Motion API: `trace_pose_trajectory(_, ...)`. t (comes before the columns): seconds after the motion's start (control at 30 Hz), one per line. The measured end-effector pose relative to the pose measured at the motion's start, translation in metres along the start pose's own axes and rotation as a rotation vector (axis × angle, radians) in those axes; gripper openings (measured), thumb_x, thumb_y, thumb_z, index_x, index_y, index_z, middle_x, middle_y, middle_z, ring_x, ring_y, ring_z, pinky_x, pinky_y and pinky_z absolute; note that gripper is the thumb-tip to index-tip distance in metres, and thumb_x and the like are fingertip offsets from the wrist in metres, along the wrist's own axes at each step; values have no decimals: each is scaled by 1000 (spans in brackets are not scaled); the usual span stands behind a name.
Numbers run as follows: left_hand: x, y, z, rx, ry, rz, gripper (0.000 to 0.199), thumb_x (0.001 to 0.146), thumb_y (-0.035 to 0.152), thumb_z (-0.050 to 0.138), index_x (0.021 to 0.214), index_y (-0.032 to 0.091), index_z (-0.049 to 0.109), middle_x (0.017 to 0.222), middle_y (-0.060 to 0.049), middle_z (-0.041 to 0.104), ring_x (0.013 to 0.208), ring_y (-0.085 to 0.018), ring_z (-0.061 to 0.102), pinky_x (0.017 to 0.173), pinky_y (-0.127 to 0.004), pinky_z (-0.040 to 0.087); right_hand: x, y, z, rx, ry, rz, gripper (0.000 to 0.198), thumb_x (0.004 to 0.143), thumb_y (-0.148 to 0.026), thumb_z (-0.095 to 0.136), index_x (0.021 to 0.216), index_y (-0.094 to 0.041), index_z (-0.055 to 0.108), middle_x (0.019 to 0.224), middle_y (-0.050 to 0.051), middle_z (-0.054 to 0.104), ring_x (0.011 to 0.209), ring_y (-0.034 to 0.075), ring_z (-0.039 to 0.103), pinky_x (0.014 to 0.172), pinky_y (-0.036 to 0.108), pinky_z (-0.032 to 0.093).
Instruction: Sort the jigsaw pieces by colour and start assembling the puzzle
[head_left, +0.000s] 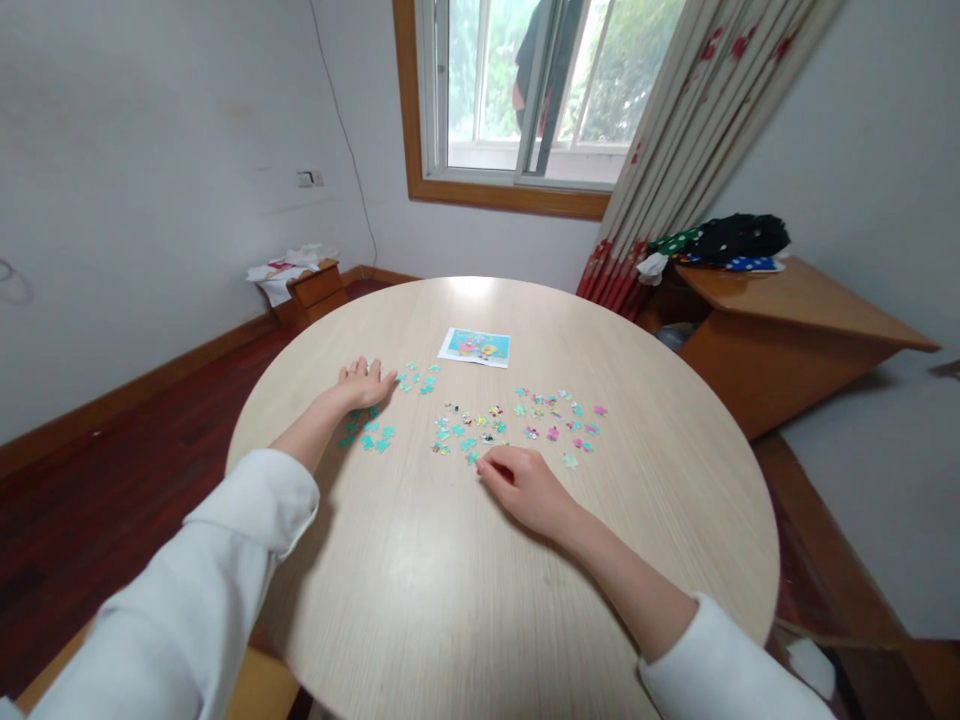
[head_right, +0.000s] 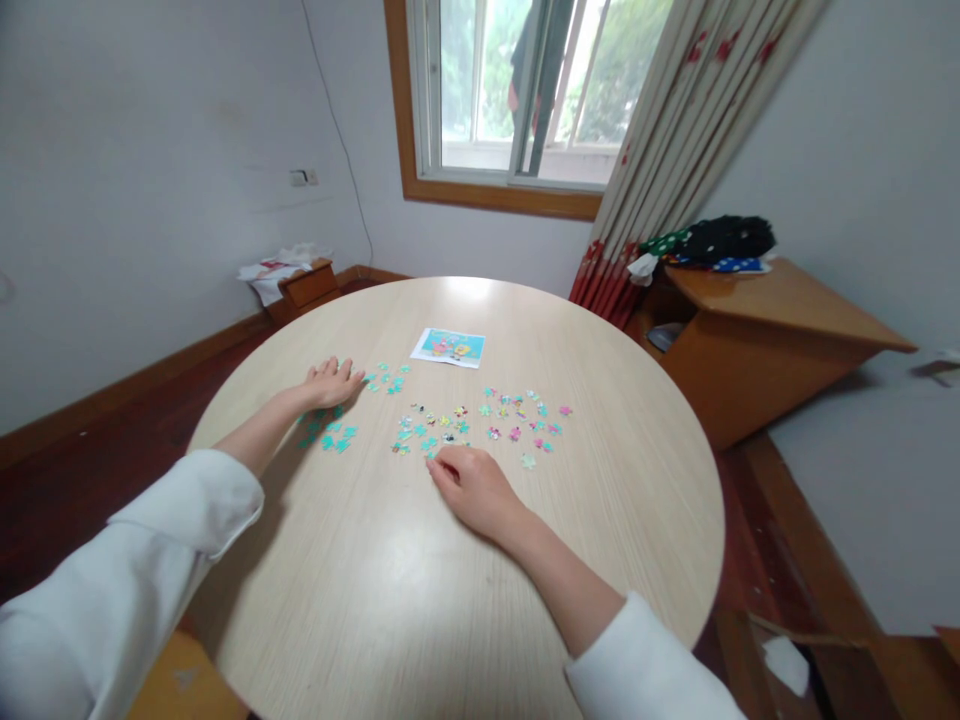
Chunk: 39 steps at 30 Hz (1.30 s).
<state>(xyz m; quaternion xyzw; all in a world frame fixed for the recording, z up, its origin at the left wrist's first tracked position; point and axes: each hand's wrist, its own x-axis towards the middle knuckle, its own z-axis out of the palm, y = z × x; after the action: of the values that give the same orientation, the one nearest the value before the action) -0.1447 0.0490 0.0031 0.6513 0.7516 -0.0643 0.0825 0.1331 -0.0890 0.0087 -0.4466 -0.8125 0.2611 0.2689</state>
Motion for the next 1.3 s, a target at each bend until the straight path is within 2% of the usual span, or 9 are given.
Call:
trace_pose_trajectory(0.27,21,3,-7,-11,22,50,75,87,54,4,145,8,17,152,-19,12,139,-31,13,109,-51,13,1,0,-2,1,25,-7,31,87,-25,41,57,-18,40,55,-2,43,54,10,38,55,24,27)
trace_pose_trajectory(0.4,0,13,-3,3,100,161,76,87,54,5,145,5,14,153,-17,8,140,-30,8,111,-50,7,1,1,-5,-4,51,-12,32,87,-25,42,56,-18,40,54,-3,41,53,10,37,54,24,27)
trace_pose_trajectory(0.6,-39,43,9,69,113,355,76,88,56,6,145,6,15,152,-16,10,141,-26,6,112,-46,4,1,1,-3,-7,31,-8,30,86,-23,43,57,-18,42,56,-2,46,55,10,40,55,23,28)
trace_pose_trajectory(0.7,-35,60,9,54,126,351,76,88,56,8,145,6,16,152,-18,10,140,-27,5,112,-45,8,1,0,-3,-12,33,-10,31,87,-24,43,56,-18,42,55,-3,45,54,10,40,55,23,28)
trace_pose_trajectory(0.87,-11,79,9,20,118,245,75,89,53,11,144,2,19,150,-22,13,140,-30,10,111,-46,10,1,1,-5,-14,42,-6,31,87,-23,43,56,-18,43,55,-2,46,55,10,40,55,23,28)
trace_pose_trajectory(1.13,8,92,13,24,157,236,68,90,42,13,142,-1,20,150,-20,18,139,-28,14,112,-45,11,2,4,-7,-6,37,-21,28,86,-20,45,58,-17,47,59,-1,51,57,11,43,57,23,30)
trace_pose_trajectory(1.3,16,91,11,-30,171,275,65,91,38,12,140,-3,23,149,-22,22,139,-27,16,112,-45,10,6,13,-13,-38,142,11,31,87,-24,43,57,-18,46,56,-2,47,55,11,41,56,23,29)
